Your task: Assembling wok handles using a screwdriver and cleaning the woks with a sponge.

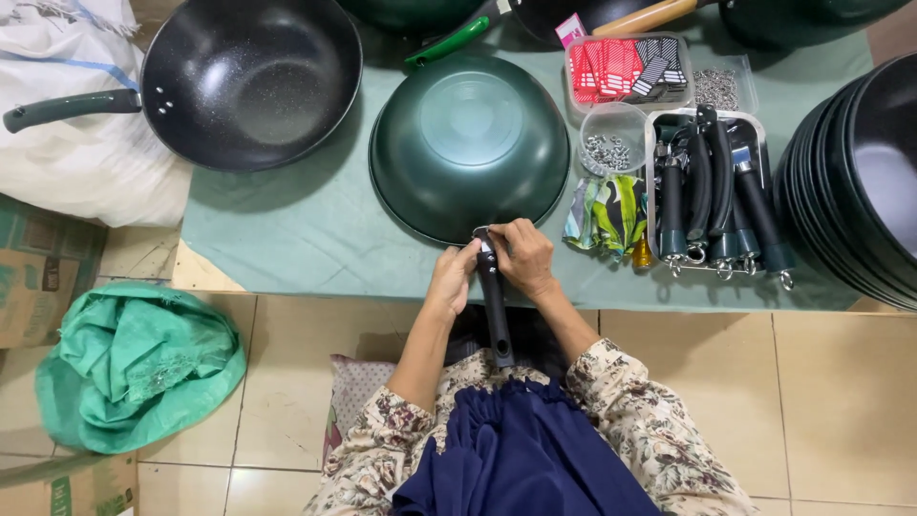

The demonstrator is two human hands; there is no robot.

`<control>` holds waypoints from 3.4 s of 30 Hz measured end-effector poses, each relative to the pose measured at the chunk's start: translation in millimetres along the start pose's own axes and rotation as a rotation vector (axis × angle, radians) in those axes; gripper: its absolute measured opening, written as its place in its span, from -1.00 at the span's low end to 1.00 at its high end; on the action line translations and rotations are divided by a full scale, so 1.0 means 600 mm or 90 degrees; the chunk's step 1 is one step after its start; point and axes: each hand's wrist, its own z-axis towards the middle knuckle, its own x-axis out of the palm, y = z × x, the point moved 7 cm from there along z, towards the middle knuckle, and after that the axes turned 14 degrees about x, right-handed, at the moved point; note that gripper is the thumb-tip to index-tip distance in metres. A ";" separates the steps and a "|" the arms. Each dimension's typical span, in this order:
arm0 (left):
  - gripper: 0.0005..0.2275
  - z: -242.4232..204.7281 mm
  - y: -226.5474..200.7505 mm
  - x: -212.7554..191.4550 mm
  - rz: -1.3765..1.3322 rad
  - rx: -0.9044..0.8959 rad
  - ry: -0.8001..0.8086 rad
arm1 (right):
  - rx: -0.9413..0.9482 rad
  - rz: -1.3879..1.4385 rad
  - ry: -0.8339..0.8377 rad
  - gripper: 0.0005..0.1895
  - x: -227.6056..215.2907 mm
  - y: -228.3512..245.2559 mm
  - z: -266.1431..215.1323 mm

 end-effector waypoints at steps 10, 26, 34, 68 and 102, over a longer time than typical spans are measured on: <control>-0.69 0.003 -0.010 -0.039 -0.023 -0.080 0.008 | 0.030 0.003 0.025 -0.94 -0.006 -0.001 0.001; -0.79 0.046 -0.123 0.301 0.482 0.545 0.361 | 0.084 -0.205 -0.010 -0.98 -0.143 -0.226 0.142; -0.88 0.173 0.034 0.457 0.914 0.824 0.373 | 0.038 -0.394 -0.041 -0.95 -0.135 -0.381 0.221; -0.73 0.335 0.170 0.520 1.230 0.661 0.451 | -0.056 -0.518 0.120 -0.93 0.030 -0.459 0.253; -0.92 -0.024 -0.156 0.228 0.420 0.477 0.242 | 0.663 0.786 0.162 -0.80 -0.018 -0.201 0.024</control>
